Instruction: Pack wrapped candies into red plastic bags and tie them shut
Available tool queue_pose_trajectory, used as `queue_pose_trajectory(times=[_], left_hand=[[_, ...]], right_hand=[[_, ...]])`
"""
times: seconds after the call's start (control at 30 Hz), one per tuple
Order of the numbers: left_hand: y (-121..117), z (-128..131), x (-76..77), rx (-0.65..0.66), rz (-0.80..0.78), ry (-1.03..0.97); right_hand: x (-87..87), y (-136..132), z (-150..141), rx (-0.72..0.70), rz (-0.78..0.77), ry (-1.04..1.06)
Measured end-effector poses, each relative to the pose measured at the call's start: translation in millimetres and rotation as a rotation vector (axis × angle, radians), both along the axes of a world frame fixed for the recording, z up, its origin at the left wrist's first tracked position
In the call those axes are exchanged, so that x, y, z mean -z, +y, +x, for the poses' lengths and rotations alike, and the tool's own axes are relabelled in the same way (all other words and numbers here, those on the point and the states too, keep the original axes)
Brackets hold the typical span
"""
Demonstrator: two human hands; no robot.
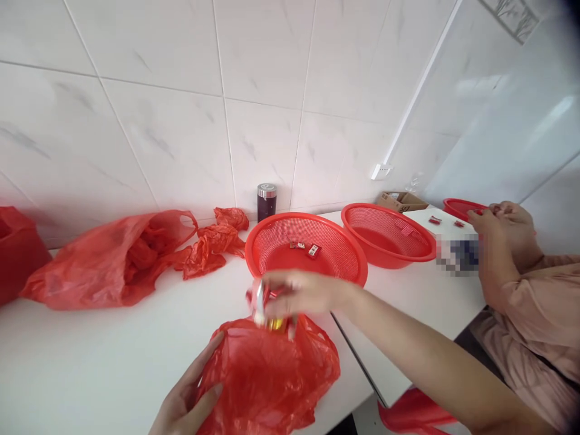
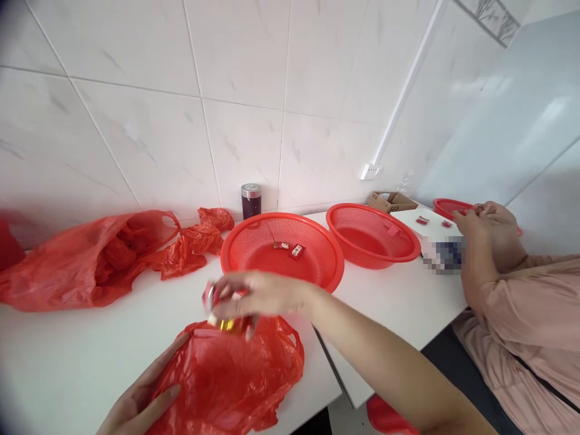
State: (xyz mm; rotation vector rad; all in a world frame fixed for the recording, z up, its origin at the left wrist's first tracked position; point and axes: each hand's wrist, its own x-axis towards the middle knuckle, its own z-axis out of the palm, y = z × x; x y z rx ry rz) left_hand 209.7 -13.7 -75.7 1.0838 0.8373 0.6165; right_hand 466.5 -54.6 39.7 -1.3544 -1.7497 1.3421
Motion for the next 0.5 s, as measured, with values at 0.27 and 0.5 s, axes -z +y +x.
queue_pose_trajectory(times=[0.27, 0.5], left_hand=[[-7, 0, -23.8, 0.026, -0.076, -0.089], [5, -8, -13.5, -0.042, 0.057, 0.082]], right_hand=[[61.8, -29, -65, 0.032, 0.028, -1.052], [5.0, -10, 17, 0.338, 0.256, -0.553]])
